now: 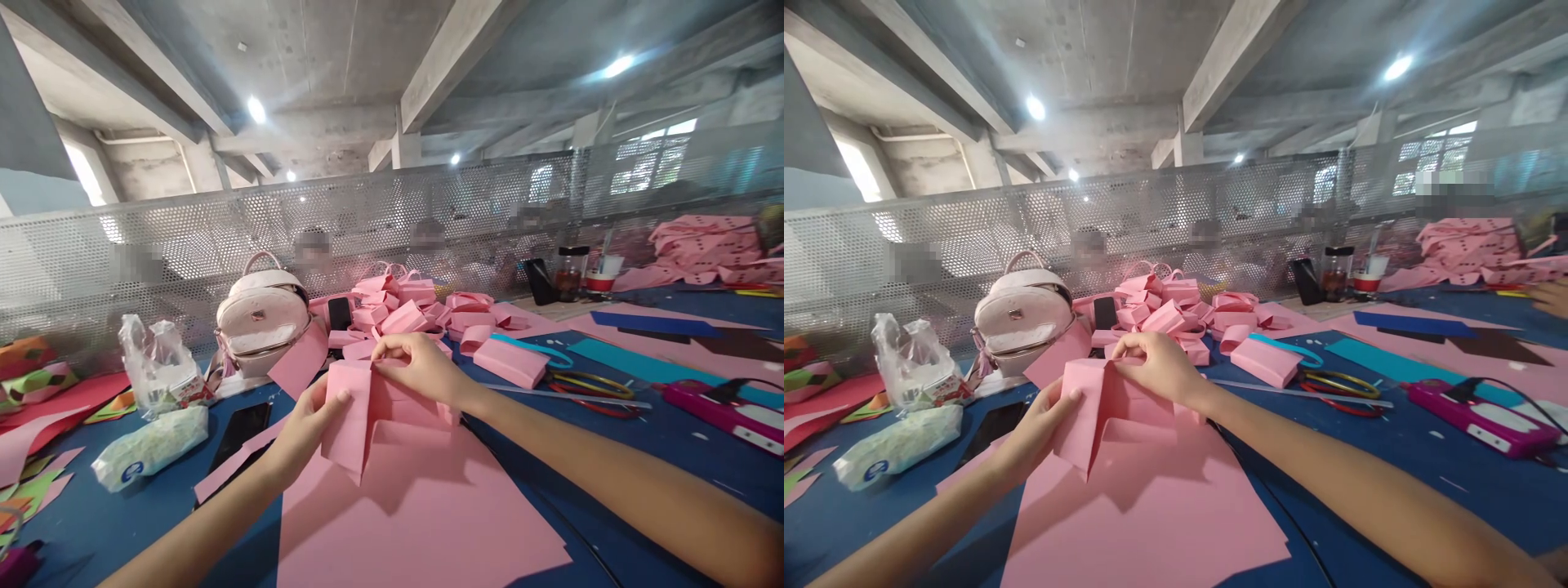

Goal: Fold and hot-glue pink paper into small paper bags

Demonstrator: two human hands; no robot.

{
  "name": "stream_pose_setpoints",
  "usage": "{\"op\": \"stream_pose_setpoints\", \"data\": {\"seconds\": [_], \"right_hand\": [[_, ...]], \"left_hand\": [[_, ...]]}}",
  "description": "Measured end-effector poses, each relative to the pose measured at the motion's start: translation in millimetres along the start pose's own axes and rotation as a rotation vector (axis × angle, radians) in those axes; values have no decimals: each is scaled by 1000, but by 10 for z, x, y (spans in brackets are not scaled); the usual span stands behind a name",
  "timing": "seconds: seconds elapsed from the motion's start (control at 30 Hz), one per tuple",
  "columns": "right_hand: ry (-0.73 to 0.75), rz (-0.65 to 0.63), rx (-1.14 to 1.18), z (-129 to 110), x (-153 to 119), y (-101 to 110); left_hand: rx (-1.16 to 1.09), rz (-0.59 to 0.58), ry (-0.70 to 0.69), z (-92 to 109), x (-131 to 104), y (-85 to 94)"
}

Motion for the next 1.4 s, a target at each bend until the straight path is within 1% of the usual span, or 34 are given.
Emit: {"op": "stream_pose_setpoints", "data": {"seconds": [0.1, 0.17, 0.33, 0.43, 0.5, 0.63, 0.73, 0.77, 0.8, 0.83, 0.87, 0.9, 0.93, 0.97, 1.0, 1.03, 1.07, 1.13, 1.17, 1.27, 1.33, 1.4], "right_hand": [[-32, -41, -20, 37, -5, -43], [-40, -69, -35, 26, -18, -70], [-24, -162, -79, -41, -70, -142], [-20, -207, -107, -67, -104, -189], [-25, -223, -122, -81, -123, -216], [-44, -246, -123, -107, -146, -253], [-70, -262, -101, -82, -146, -272], [-86, -264, -92, -53, -142, -279], [-107, -264, -83, -11, -137, -289], [-132, -264, -73, 41, -130, -304], [-159, -265, -62, 103, -122, -326], [-187, -266, -48, 168, -115, -355], [-213, -269, -31, 235, -109, -391], [-238, -273, -12, 298, -106, -433], [-261, -277, 10, 355, -108, -477], [-282, -283, 34, 404, -116, -521], [-300, -289, 59, 444, -133, -561], [-332, -310, 110, 496, -200, -619], [-345, -330, 134, 510, -250, -636], [-374, -430, 191, 527, -450, -631], [-394, -508, 207, 533, -588, -590], [-423, -570, 202, 544, -696, -543]], "left_hand": [[17, 10, 7, -26, 19, 19], [32, 13, -9, 3, 34, 22], [193, 30, -133, 233, 48, 17], [240, -2, -142, 311, 54, 18], [286, -25, -126, 303, 73, 37], [370, -71, -86, 199, 134, 81], [392, -48, -108, 231, 121, 103], [402, -14, -143, 294, 88, 106], [434, 25, -206, 386, 33, 95], [478, 74, -293, 501, -45, 69], [622, 132, -452, 656, -161, 1], [784, 143, -626, 785, -300, -135], [929, 119, -772, 856, -437, -301], [1071, 82, -878, 867, -557, -473], [1193, 41, -980, 840, -668, -641], [1295, -27, -1035, 762, -747, -794], [1368, -72, -1058, 667, -799, -906], [1448, -114, -985, 452, -816, -998], [1493, -142, -941, 333, -812, -1007], [1601, -191, -947, 76, -864, -957], [1621, -213, -983, -23, -927, -906], [1595, -236, -1005, -85, -985, -878]]}}
Point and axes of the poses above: each hand's wrist, its own x-axis towards the middle knuckle, its own y-axis out of the back of the hand, z = x × y, the point moved 7 cm from there along x, towards the middle knuckle, and after that the axes turned 1 degree about y, right-handed, at the moved point
